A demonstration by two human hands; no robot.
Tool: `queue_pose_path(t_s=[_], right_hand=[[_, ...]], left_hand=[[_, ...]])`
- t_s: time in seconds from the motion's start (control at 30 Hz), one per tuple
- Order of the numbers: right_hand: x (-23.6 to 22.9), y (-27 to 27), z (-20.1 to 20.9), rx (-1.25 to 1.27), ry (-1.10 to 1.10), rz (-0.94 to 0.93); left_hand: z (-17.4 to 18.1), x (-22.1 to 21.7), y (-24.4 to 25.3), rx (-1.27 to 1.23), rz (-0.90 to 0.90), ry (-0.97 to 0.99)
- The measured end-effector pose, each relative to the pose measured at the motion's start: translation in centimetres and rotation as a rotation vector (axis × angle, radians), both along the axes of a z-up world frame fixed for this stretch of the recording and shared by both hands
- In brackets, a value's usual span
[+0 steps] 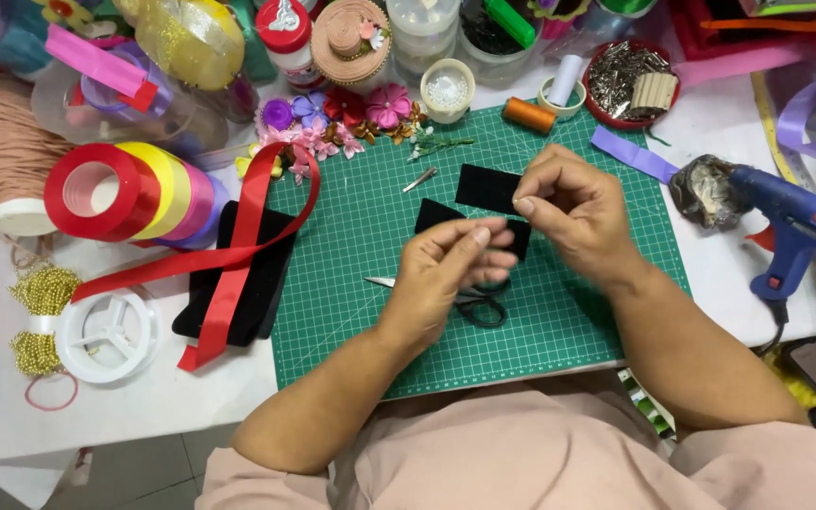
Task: Assembling a decorative ribbon bow by sealing edges with a lighter and using a hot glue gun to attach components.
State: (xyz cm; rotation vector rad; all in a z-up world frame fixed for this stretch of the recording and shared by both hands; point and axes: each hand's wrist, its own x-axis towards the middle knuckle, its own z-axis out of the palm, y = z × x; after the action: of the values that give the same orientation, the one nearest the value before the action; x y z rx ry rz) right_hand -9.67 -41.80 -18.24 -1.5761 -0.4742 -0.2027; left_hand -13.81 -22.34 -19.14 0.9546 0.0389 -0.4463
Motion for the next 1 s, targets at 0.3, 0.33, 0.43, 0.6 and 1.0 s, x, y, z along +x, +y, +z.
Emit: queue_pose_path(t_s=[0.3, 0.33, 0.43, 0.6, 1.0], right_hand=[[-1.4, 1.9, -0.5, -0.294, -0.394, -0.228], [-1.5, 2.1, -0.3, -0.294, -0.396, -0.225], [-1.7, 2.6, 0.0, -0.316, -0.452, -0.265], [-1.8, 2.4, 0.3, -0.236, -0.400, -0.264], [-0.8, 0.8, -0.4, -0.005, 0.000, -0.032]], left_hand=[[0.9, -0.2, -0.6, 0.111, 0.203, -0.186], [0.6, -0.1, -0.6, 0.110, 0.206, -0.187], [0.1, 0.0, -0.7, 0.116, 0.229, -0.190], [0.8, 0.3, -0.3, 0.163, 0.233, -0.268], [0.7, 2.4, 1.4, 0.207, 0.028, -0.401]])
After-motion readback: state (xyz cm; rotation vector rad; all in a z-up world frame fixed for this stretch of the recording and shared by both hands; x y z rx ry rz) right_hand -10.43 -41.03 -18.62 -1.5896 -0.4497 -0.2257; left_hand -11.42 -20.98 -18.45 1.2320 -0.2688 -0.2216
